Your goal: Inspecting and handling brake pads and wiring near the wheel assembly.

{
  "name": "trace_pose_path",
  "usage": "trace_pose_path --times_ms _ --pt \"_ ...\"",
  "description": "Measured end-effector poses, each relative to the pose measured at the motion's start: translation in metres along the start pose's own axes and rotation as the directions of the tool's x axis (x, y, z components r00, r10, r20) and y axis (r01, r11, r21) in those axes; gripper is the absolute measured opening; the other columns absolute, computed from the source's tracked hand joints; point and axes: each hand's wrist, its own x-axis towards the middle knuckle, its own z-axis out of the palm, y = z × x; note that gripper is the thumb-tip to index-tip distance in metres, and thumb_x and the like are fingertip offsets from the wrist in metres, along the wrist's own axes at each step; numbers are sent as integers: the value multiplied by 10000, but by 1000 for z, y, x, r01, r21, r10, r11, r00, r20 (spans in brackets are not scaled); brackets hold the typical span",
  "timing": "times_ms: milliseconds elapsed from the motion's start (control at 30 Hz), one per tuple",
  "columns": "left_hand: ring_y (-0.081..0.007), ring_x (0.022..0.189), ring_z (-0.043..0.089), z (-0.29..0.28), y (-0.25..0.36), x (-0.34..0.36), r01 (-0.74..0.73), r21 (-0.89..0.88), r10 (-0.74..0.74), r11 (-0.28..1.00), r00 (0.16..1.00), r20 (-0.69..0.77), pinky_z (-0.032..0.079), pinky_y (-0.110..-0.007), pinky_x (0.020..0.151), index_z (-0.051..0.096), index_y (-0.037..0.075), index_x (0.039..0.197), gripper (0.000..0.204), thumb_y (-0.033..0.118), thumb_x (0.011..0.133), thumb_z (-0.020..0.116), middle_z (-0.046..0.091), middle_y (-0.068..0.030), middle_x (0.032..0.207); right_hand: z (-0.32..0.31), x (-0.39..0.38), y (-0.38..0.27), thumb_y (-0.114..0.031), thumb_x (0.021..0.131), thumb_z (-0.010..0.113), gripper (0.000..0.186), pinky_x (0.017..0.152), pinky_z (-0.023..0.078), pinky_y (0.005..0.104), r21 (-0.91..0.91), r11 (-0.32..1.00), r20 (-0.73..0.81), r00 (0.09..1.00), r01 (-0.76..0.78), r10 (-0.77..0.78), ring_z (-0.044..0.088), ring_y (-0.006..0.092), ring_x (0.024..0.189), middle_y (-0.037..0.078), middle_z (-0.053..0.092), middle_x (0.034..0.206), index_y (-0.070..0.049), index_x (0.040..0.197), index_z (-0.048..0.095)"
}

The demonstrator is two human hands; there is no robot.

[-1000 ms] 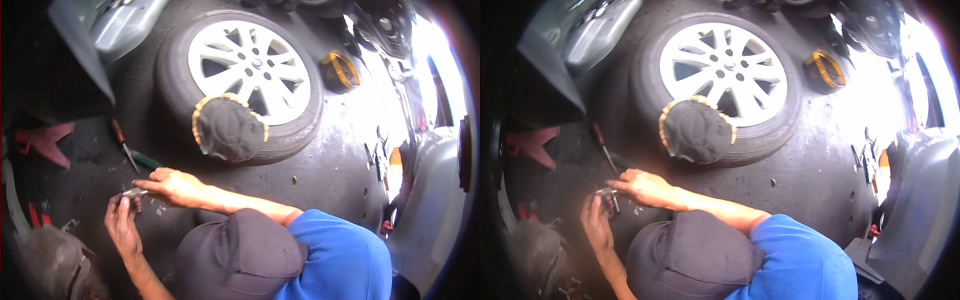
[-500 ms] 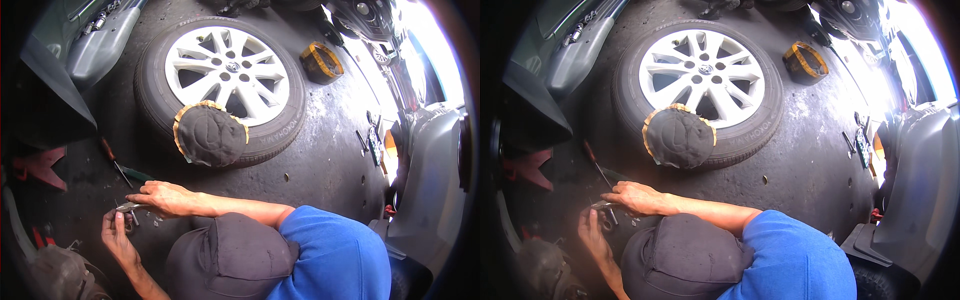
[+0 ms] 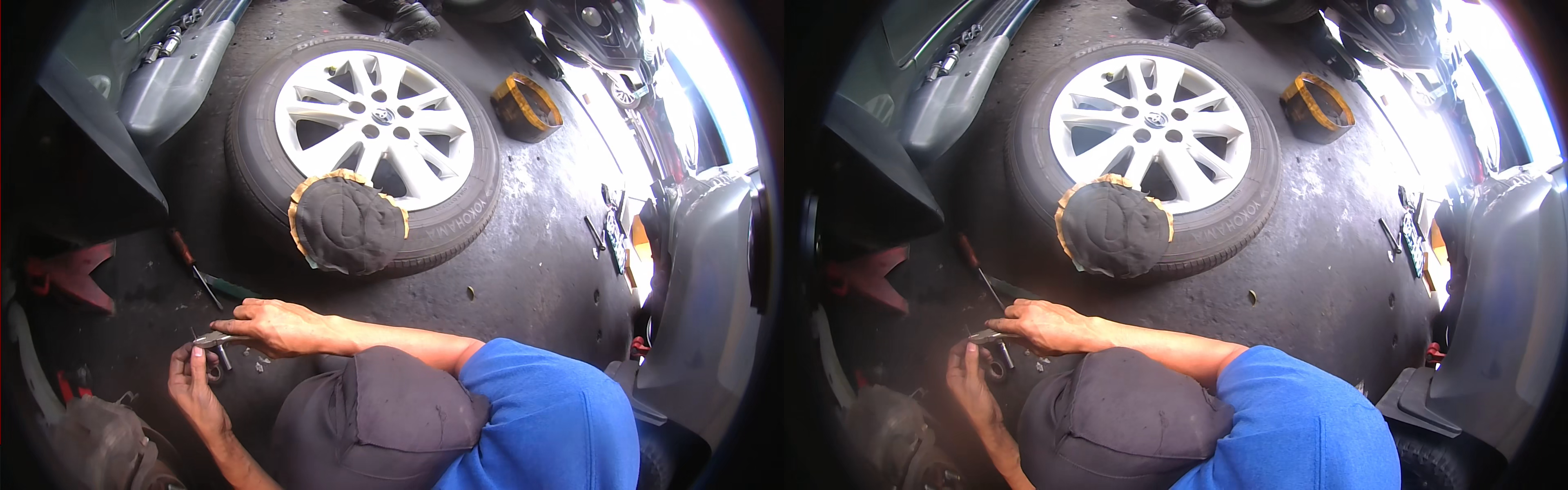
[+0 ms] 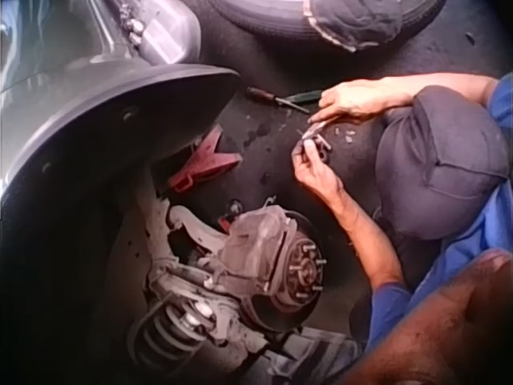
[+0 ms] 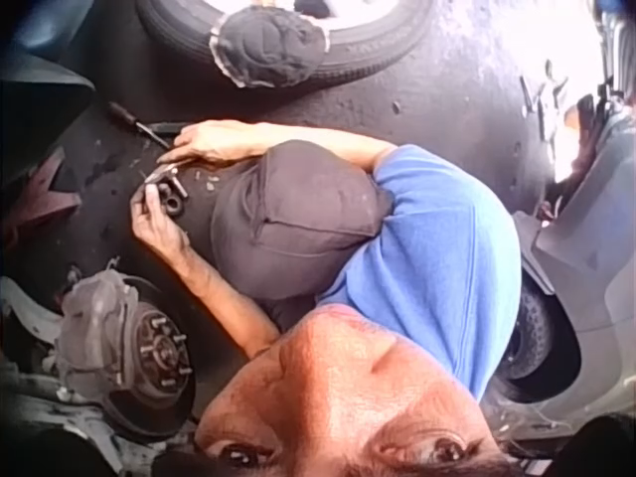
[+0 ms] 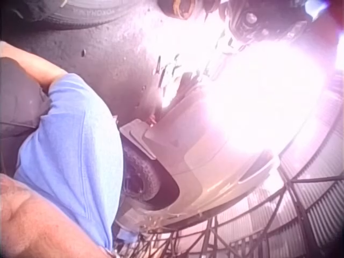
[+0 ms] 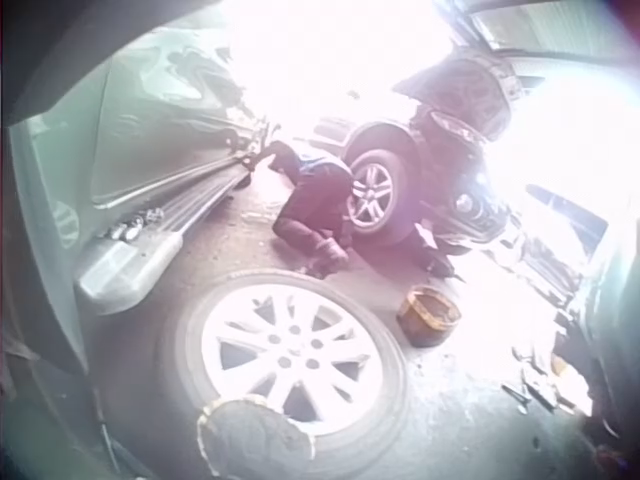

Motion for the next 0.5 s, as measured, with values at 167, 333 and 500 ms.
trace_pose_path --times_ms 167,333,500 --pt "-95 833 658 5 4 -3 28 60 -25 998 999 -47 495 -225 753 700 -37 1130 208 140 1023 682 735 -58 972 -12 -1 0 -37 777 765 653 793 568 440 4 994 51 993 -111 110 657 327 919 137 680 904 -70 1411 615" --pt "-125 858 705 -1 0 -5 -26 -157 37 987 997 66 557 -267 810 694 -63 1107 190 110 1029 681 745 -90 937 -13 5 -1 -77 870 782 586 754 527 402 -28 999 31 999 -40 41 568 265 789 73 593 810 -101 1435 627" --pt "-119 832 706 -9 2 -2 32 -198 -13 980 995 95 555 -261 797 700 -57 1070 184 122 1037 677 746 -83 912 -12 15 -8 -65 830 816 659 787 538 402 -113 993 69 996 -40 48 587 278 838 79 623 817 -84 1456 613"
